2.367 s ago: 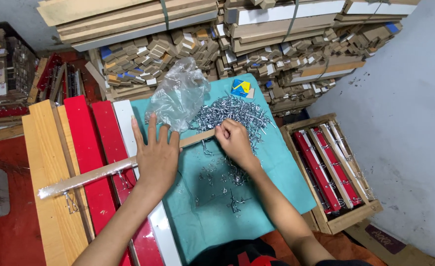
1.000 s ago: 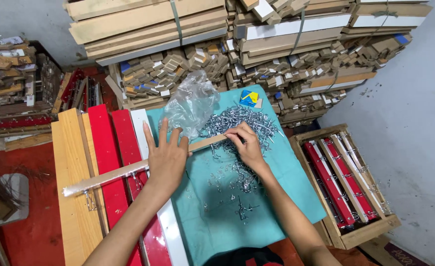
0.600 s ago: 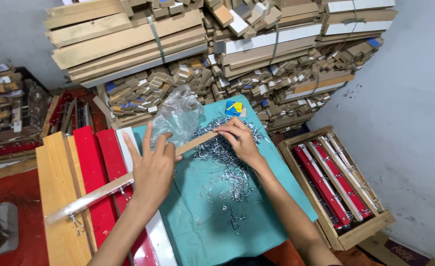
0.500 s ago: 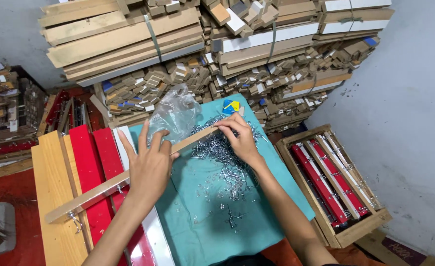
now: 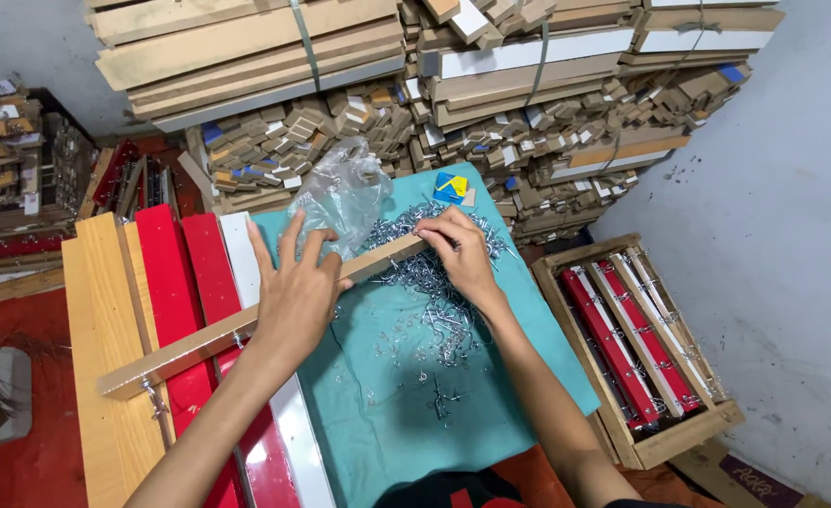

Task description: Screw small metal hooks into a wooden strip to assemble a frame component

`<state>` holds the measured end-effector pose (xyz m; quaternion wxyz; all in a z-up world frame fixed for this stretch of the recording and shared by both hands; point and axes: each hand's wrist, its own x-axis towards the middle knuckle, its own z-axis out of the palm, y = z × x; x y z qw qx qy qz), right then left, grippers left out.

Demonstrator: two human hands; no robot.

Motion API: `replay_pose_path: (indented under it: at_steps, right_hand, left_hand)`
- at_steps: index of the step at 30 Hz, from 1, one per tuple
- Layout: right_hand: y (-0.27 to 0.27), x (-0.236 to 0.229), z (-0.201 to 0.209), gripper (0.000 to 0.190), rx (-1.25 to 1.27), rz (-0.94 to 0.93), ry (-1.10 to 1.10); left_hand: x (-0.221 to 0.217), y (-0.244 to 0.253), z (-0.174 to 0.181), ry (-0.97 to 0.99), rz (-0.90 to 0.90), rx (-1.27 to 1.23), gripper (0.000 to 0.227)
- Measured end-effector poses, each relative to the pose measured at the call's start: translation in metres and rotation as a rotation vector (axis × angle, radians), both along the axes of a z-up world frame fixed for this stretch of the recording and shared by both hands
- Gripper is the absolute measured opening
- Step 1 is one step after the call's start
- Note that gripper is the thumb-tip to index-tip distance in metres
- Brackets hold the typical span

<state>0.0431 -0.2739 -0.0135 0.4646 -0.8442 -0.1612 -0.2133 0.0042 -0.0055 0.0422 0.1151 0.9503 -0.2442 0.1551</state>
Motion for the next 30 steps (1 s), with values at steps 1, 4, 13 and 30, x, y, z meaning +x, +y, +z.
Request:
replay_pose_path:
  at_steps: [1,4,13,30]
  right_hand:
    - [0.0,0.001,-0.001,0.01,-0.001,0.003,0.0]
    - [0.002,-0.002,-0.005,0.011,-0.02,0.001,0.005]
    - [0.02,-0.029,0.016,0.057,-0.45,-0.095,0.039]
    - [-0.065,0.067,-0.056,0.051,-0.594,0.035,-0.391]
  left_hand:
    - [0.001,0.0,-0.002,0.0,0.003,-0.001,0.027]
    - [0.002,0.001,-0.007,0.006,-0.012,-0.007,0.025]
    - [0.013,-0.004,0.004,-0.093,0.01,0.062,0.026]
    - [-0.015,-0.004,0.046,0.343,0.134,0.405,0.079]
